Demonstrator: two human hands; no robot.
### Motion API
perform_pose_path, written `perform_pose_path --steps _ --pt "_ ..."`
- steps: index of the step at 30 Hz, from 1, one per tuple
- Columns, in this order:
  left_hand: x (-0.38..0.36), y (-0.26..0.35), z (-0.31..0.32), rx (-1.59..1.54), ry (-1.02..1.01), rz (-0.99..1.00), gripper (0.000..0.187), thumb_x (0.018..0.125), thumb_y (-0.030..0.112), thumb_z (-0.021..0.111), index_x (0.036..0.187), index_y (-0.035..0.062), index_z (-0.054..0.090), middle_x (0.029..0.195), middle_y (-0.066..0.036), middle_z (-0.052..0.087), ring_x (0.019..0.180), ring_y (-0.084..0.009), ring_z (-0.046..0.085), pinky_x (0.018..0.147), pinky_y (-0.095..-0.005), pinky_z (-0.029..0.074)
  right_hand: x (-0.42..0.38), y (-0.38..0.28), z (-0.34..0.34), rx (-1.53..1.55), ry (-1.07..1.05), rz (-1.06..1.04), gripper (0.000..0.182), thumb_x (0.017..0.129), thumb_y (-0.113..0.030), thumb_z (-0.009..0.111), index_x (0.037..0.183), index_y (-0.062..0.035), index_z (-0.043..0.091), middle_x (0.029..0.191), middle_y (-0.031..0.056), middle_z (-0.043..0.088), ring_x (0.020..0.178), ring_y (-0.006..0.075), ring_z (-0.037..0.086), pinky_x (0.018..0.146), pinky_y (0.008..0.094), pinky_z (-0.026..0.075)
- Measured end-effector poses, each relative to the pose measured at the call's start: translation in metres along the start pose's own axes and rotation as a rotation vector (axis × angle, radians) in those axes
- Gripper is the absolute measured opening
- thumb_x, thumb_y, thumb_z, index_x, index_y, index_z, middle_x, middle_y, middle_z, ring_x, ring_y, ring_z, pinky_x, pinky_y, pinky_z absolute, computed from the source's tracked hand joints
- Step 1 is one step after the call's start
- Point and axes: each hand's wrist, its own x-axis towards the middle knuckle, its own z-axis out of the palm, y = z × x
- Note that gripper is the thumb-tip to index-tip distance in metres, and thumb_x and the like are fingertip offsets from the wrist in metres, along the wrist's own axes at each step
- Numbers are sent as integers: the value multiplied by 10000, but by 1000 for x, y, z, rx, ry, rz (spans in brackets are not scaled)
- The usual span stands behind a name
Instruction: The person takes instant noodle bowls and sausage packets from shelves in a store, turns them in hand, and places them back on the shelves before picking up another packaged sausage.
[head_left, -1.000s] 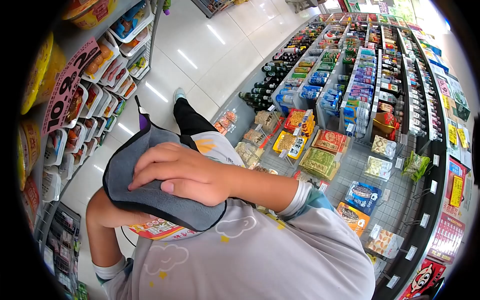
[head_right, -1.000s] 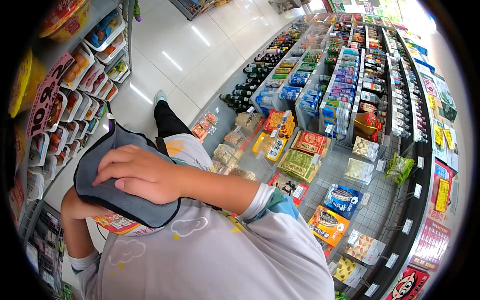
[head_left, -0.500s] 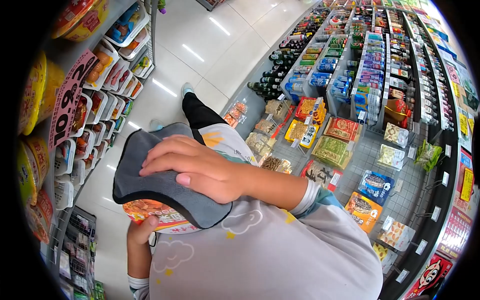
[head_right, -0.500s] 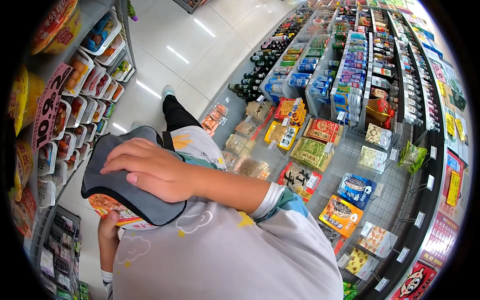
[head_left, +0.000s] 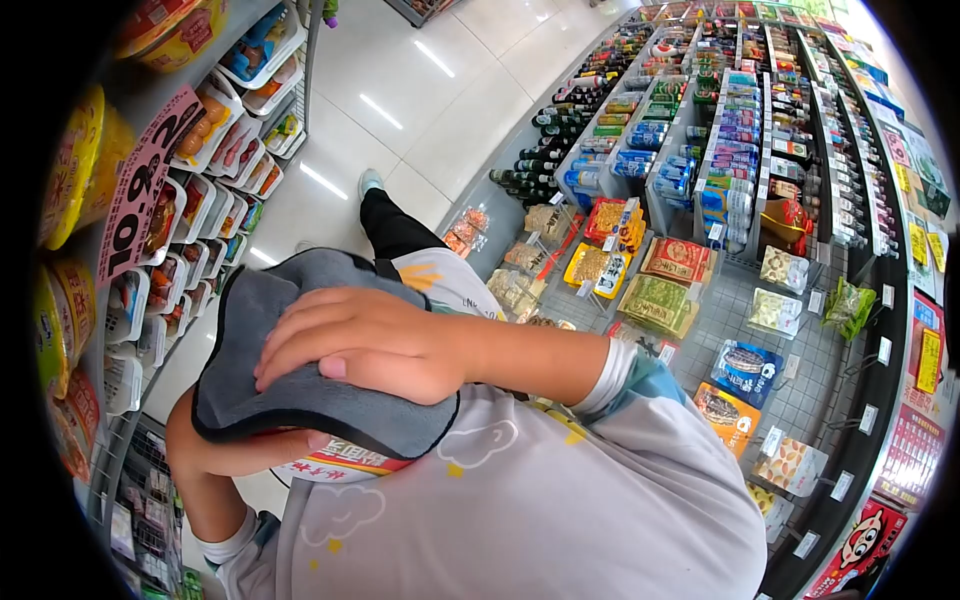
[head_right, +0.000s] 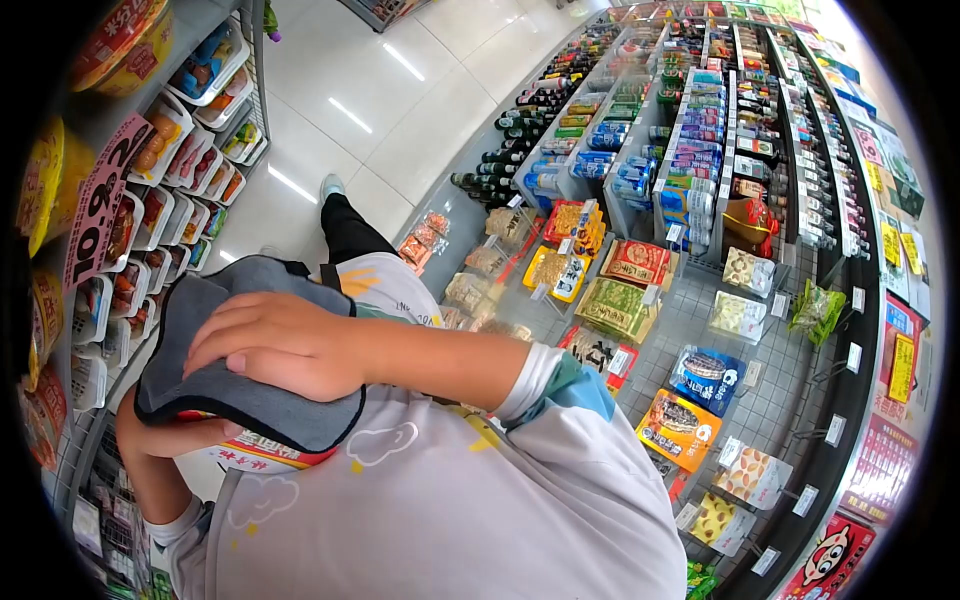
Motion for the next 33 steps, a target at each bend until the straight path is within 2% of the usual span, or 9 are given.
perform_pose_path --steps 5,7,9,11,17,20,22,29,33 --pt "-25 -60 19 -249 71 -65 658 802 245 853 1331 -8 554 1266 -96 628 1176 -183 583 1003 -349 467 -11 -4 1 -21 52 71 413 1016 -198 337 1258 10 599 1321 174 601 1261 358 520 1094 465 359" --pt "-38 -108 47 -665 336 26 804 811 393 834 1417 5 477 1335 -92 578 1241 -211 537 1063 -383 425 -16 -5 0 -26 86 84 430 1025 -213 319 1265 10 597 1328 174 598 1273 361 514 1108 464 350" --pt "-55 -157 76 -809 359 -69 968 769 499 840 1483 22 391 1379 -91 542 1260 -227 522 1095 -401 399 -20 -4 2 -62 132 111 482 1040 -258 273 1298 11 579 1354 179 581 1296 375 496 1137 473 315" --pt "-54 -161 114 -867 415 -9 889 802 435 809 1469 17 396 1390 -103 535 1248 -222 530 1079 -393 422 -23 -1 5 -52 179 93 444 1039 -242 304 1291 -3 581 1342 167 585 1276 366 503 1126 465 322" --pt "-44 -131 92 -886 415 -104 791 818 344 789 1432 -6 434 1355 -132 573 1210 -212 558 1055 -385 443 -21 -3 5 -45 231 79 415 1037 -236 337 1287 -14 583 1339 151 582 1281 341 494 1125 455 313" --pt "-42 -104 60 -620 148 -80 664 827 264 757 1360 -41 503 1308 -141 613 1136 -193 595 1000 -357 472 -19 -5 5 -97 124 79 510 1043 -298 266 1328 -2 567 1357 169 574 1339 359 451 1164 485 256" --pt "-35 -70 45 -566 142 -63 591 804 181 757 1312 -41 553 1252 -115 642 1110 -168 600 954 -332 486 -16 -4 7 -120 119 53 480 1037 -281 300 1305 -7 589 1332 160 583 1311 352 470 1140 476 286" --pt "-11 -33 9 -110 55 118 689 668 80 857 1292 -4 576 1180 -85 663 1079 -144 608 936 -313 491 3 -8 4 -123 -35 24 380 997 -196 395 1212 -7 646 1300 154 593 1227 338 525 1069 444 360" --pt "-8 -17 21 -174 135 -4 698 647 63 868 1282 1 586 1166 -70 664 1075 -127 607 938 -300 488 -3 -4 5 -51 -105 113 368 984 -180 412 1205 -1 645 1281 160 598 1217 340 532 1059 423 372"
